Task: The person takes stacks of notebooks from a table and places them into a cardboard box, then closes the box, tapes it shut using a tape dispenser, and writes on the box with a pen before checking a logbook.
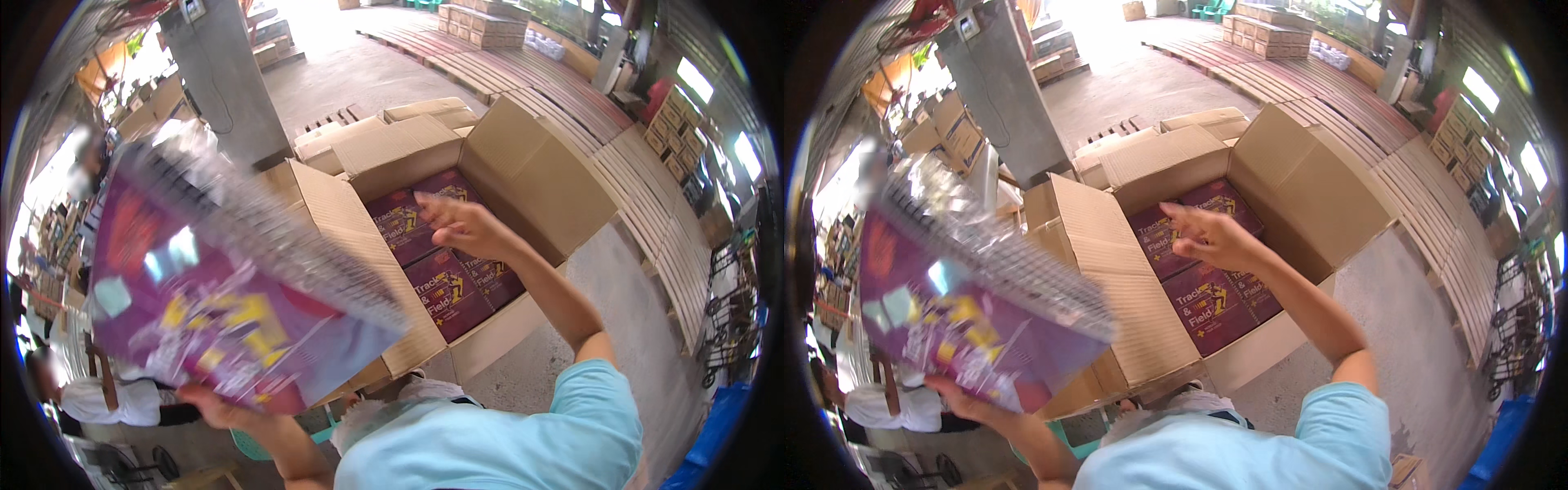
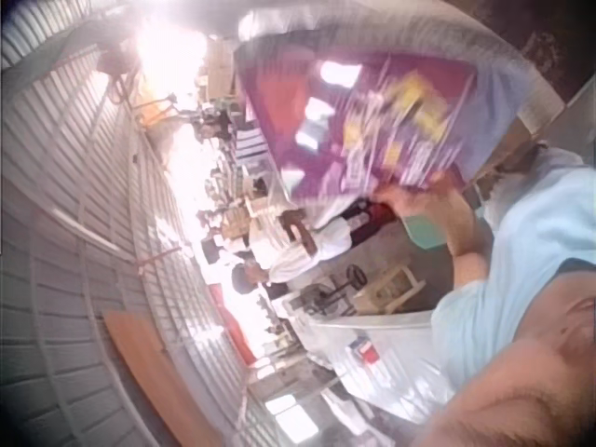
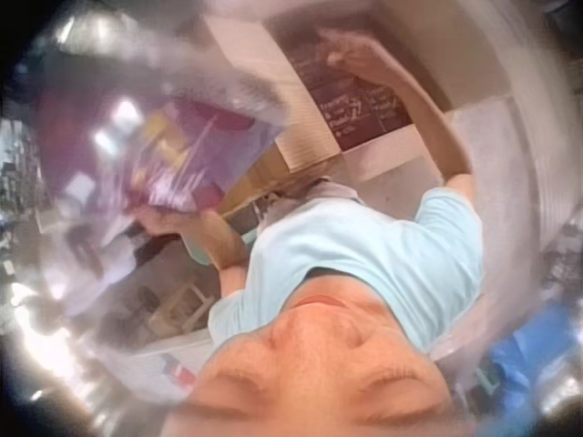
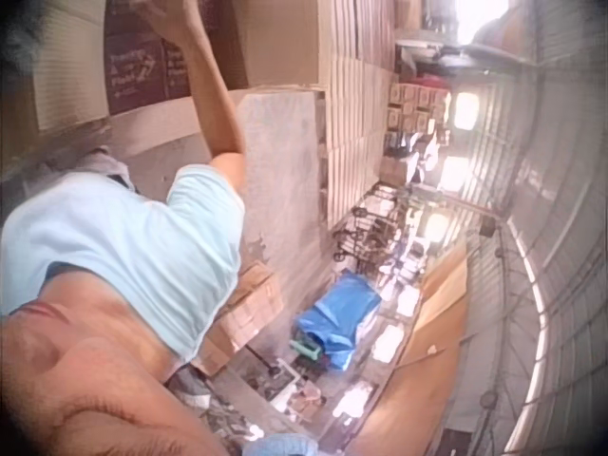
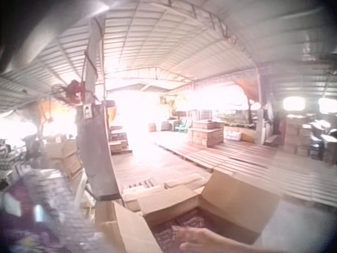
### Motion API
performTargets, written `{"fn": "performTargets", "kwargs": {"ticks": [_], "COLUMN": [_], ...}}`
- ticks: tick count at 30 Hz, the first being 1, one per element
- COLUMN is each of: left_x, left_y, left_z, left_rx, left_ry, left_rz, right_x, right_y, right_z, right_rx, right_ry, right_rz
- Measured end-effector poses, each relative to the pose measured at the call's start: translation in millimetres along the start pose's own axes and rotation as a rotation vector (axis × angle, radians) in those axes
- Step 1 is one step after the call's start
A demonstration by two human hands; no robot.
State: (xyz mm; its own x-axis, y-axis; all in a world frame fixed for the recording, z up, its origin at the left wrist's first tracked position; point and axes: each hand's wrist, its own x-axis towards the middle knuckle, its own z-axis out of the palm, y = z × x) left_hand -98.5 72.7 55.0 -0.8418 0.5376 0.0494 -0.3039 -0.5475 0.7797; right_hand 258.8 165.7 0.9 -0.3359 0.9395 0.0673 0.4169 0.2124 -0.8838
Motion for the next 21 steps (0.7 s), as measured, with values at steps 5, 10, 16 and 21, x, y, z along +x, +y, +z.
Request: {"fn": "performTargets", "kwargs": {"ticks": [5, 10, 16, 21], "left_x": [-39, -18, 44, 91], "left_y": [-53, -52, -51, -33], "left_z": [43, 82, 65, 25], "left_rx": [0.034, 0.524, 0.402, 0.446], "left_ry": [-1.184, -1.358, -1.077, -0.773], "left_rz": [-0.238, 0.578, 0.011, 0.034], "right_x": [-30, -50, -66, -89], "right_y": [-131, -87, 59, 171], "right_z": [-17, -61, -98, -49], "right_rx": [0.264, -0.152, -0.712, -1.334], "right_ry": [0.256, 0.541, 0.283, -0.340], "right_rz": [-0.225, -0.376, 0.506, 0.428]}}
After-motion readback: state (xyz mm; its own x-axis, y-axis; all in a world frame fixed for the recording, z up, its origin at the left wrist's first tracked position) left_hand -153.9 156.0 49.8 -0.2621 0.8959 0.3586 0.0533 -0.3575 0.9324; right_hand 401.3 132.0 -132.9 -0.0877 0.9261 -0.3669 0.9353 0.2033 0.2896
